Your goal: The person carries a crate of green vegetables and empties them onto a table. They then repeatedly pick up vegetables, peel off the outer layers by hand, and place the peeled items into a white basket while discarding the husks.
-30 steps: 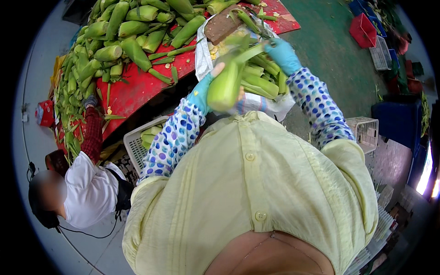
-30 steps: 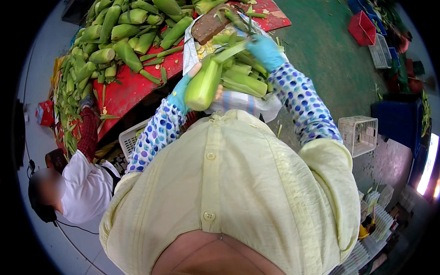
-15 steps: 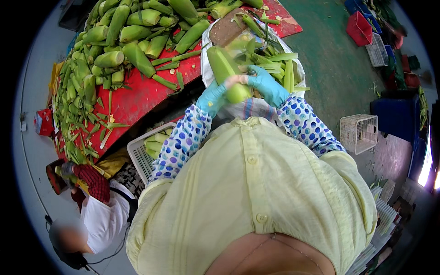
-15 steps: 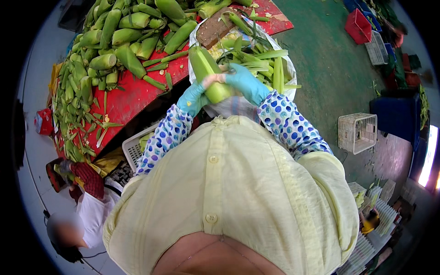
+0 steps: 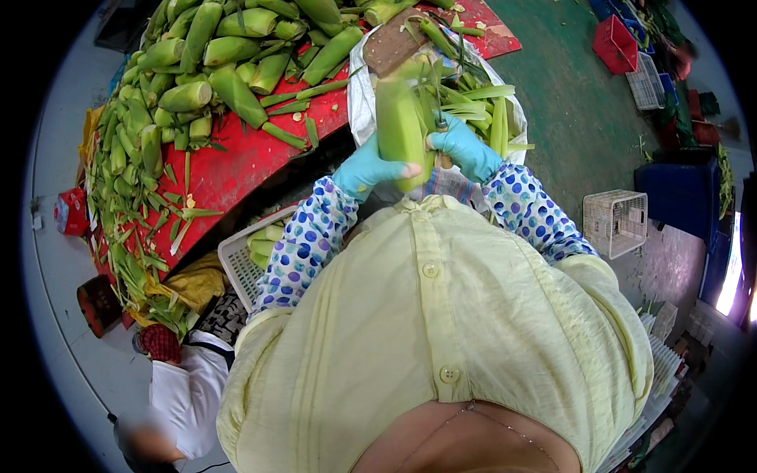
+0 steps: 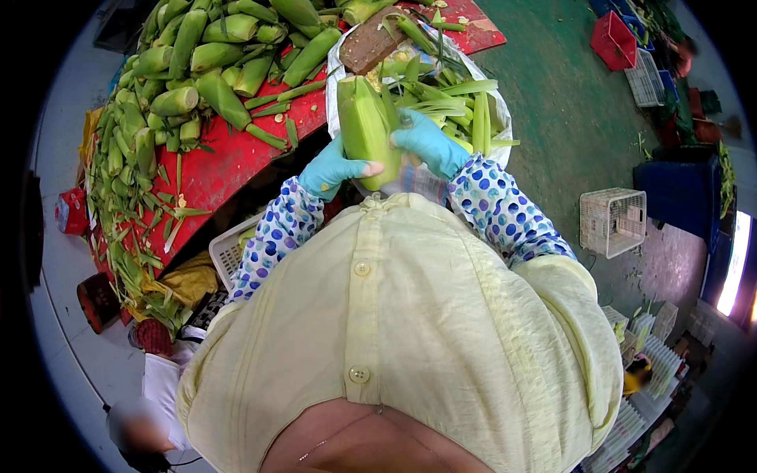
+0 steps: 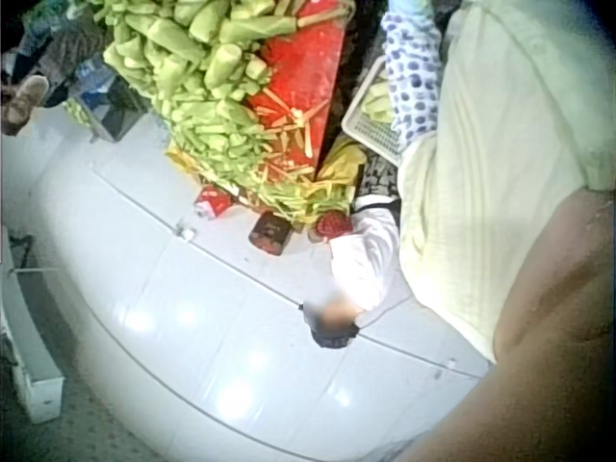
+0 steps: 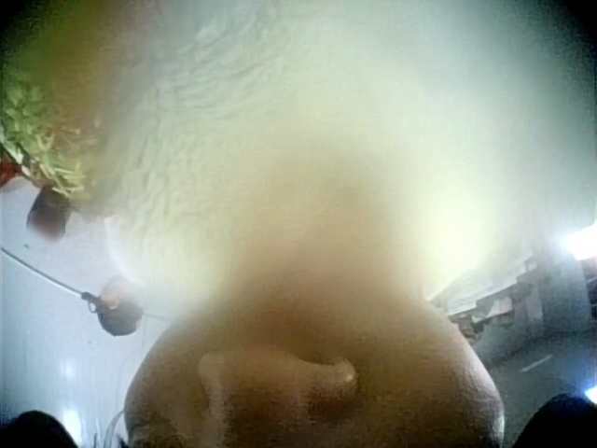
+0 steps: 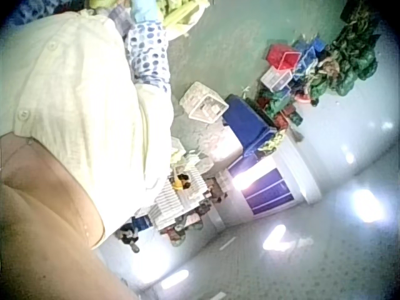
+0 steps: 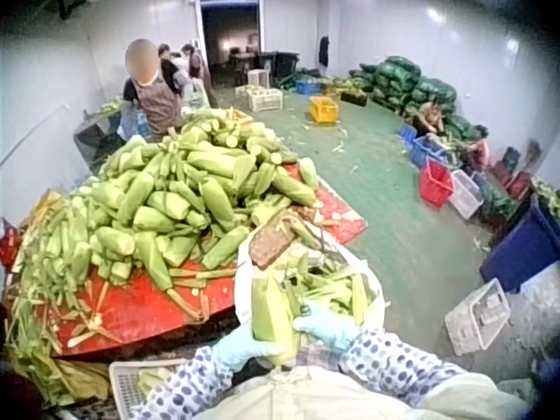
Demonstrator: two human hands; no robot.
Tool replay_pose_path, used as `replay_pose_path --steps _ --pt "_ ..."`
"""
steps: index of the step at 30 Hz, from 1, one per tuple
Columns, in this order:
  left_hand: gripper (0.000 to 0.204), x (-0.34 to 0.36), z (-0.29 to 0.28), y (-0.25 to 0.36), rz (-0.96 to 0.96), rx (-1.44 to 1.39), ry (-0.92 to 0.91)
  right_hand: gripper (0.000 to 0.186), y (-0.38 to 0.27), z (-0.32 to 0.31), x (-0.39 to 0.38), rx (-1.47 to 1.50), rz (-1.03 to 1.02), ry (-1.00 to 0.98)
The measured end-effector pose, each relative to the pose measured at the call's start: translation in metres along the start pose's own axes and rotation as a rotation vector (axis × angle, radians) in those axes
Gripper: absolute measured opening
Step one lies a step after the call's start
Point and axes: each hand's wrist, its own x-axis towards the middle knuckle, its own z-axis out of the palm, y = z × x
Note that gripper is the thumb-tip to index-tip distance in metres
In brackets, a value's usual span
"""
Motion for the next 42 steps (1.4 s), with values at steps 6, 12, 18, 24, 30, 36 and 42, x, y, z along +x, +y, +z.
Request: replay_pose_path --steps 6,12,18,24,30,36,42 --pt "0.099 -0.007 -0.023 -0.003 0.085 -0.038 0.051 0.051 -0.018 -0.001 -0.007 0.089 -0.118 0.114" --pt "0.093 0.015 -0.008 -0.004 0.110 -0.138 0.102 0.047 -0.079 -0.004 -0.046 -0.222 -0.043 0.166" --pt "0.062 0.058 0.011 -0.039 0.114 -0.488 0.270 0.046 -0.110 -0.018 -0.069 -0.324 -0.061 0.227" --pt "0.073 0.037 -0.023 -0.065 0.214 -0.466 0.216 0.055 -0.047 -0.150 0.001 -0.483 -0.114 0.287" --pt "0.062 -0.075 -0.116 -0.131 0.331 -0.552 0.743 0.039 -0.025 -0.109 0.012 -0.662 -0.244 0.522" --pt "0.034 -0.222 -0.180 -0.238 0.195 -1.052 1.389 0.024 -0.002 -0.063 0.049 -0.542 -0.259 0.406" --pt "0.028 -0.219 -0.212 -0.276 0.065 -0.697 1.892 0.025 -0.012 -0.031 0.070 -0.581 -0.174 0.350"
